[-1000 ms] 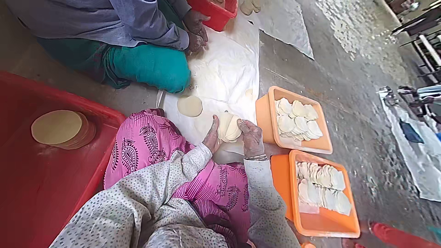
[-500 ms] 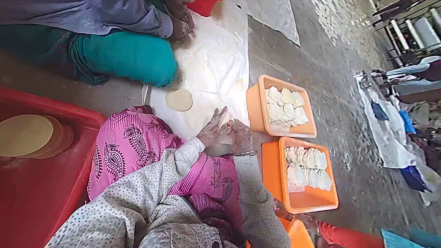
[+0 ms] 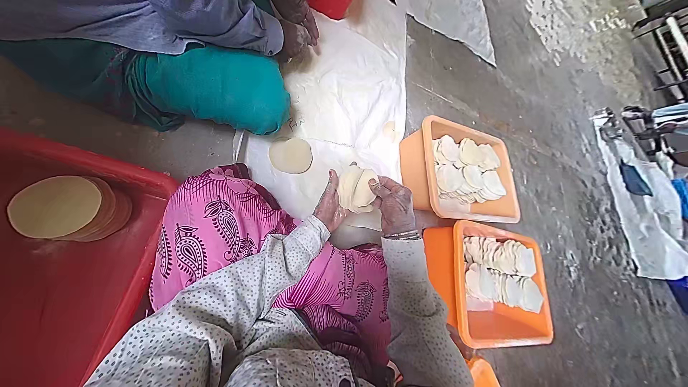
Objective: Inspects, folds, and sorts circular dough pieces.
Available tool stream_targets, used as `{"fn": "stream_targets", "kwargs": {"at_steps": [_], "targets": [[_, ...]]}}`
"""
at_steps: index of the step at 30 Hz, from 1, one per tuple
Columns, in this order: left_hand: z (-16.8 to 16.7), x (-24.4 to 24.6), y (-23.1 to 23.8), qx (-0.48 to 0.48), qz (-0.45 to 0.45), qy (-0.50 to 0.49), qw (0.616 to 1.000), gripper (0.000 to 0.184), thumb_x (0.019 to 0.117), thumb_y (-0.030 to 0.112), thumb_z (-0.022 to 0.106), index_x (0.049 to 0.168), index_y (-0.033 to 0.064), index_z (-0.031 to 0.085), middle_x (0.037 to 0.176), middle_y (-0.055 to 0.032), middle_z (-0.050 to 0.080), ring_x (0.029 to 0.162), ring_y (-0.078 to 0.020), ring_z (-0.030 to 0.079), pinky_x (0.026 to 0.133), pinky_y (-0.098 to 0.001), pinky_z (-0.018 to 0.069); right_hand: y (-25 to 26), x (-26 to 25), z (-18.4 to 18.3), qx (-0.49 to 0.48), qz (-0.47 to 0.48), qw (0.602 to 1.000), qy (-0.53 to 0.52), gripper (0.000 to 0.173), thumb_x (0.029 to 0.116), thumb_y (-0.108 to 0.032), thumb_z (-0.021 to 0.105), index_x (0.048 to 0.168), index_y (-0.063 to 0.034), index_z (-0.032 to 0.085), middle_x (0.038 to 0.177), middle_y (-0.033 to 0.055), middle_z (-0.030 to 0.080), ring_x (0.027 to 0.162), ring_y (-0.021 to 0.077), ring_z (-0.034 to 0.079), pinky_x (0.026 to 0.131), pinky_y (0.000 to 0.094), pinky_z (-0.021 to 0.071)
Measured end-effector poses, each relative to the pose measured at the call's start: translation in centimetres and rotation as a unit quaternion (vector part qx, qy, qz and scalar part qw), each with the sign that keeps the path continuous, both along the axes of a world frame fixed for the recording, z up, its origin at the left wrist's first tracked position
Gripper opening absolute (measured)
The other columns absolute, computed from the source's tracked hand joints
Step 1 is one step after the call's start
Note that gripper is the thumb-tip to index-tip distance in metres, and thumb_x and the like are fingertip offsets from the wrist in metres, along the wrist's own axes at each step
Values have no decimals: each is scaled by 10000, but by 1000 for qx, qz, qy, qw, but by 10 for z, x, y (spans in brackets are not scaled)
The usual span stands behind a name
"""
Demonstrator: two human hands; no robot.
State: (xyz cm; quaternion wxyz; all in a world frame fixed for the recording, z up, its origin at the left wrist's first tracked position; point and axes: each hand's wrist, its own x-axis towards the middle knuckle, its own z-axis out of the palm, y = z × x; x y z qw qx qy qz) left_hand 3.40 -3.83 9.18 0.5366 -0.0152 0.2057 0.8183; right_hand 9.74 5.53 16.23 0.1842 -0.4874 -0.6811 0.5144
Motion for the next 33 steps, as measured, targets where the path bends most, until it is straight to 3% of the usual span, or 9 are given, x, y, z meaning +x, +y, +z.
{"fn": "stream_targets", "kwargs": {"at_steps": [4,6,8,16,20,25,29,31,33], "targets": [[-13,3,7,-9,-20,238,971,735,1059,602,187,1642,155,208,1647,-62,335,1481,-154,367,1207,-398,349,0,3,-5,20,-14,1000,13,203,999,-234,666,977,-39,719,841,20,710,752,71,675,725,271,584],[-11,-1,8,-18,-29,379,925,776,1063,576,214,1643,65,148,1710,-108,165,1571,-182,166,1281,-411,173,0,6,-7,18,-18,999,23,190,965,-215,712,993,-27,718,842,32,722,754,87,689,724,278,597],[-6,-3,6,-32,-39,428,902,775,1062,561,232,1637,46,163,1711,-115,160,1579,-201,141,1286,-426,146,0,9,-9,13,-33,999,38,147,943,-148,722,1000,-12,715,853,38,726,754,84,691,724,270,597],[-22,4,12,32,-30,166,985,820,994,729,185,1625,209,243,1553,-47,462,1393,-155,478,1143,-393,430,1,8,-6,-6,-44,998,44,109,970,-64,662,1042,4,706,901,49,725,796,91,697,756,274,603],[-15,1,12,39,-4,160,986,876,972,762,225,1631,184,239,1600,-35,410,1433,-157,435,1165,-401,408,2,0,-2,31,2,999,15,150,955,-175,714,1019,-40,717,853,12,725,774,63,697,741,260,602],[-29,5,19,11,-7,185,983,914,960,780,266,1636,166,232,1639,-62,344,1472,-172,380,1199,-421,357,6,-5,-3,56,15,998,-10,144,885,-61,747,1016,-22,702,842,41,711,762,79,684,720,259,582],[-13,2,14,-16,-10,125,992,797,1035,650,170,1588,88,284,1542,-111,445,1387,-172,462,1145,-404,408,9,-7,2,25,4,1000,10,92,901,14,659,987,-4,685,818,28,698,738,65,680,697,239,586],[-10,-1,13,1,-11,81,997,739,1036,651,194,1631,216,252,1597,-47,411,1432,-172,432,1161,-429,399,14,-5,3,-4,1,1000,20,109,916,19,616,1005,-6,674,825,23,697,737,72,682,697,242,592],[-4,-2,13,-28,4,20,999,559,1097,438,288,1568,140,340,1449,-89,530,1292,-169,541,1081,-383,464,19,-2,-1,-41,-10,998,44,126,948,28,557,999,-19,661,818,17,694,729,84,686,693,254,599]]}}
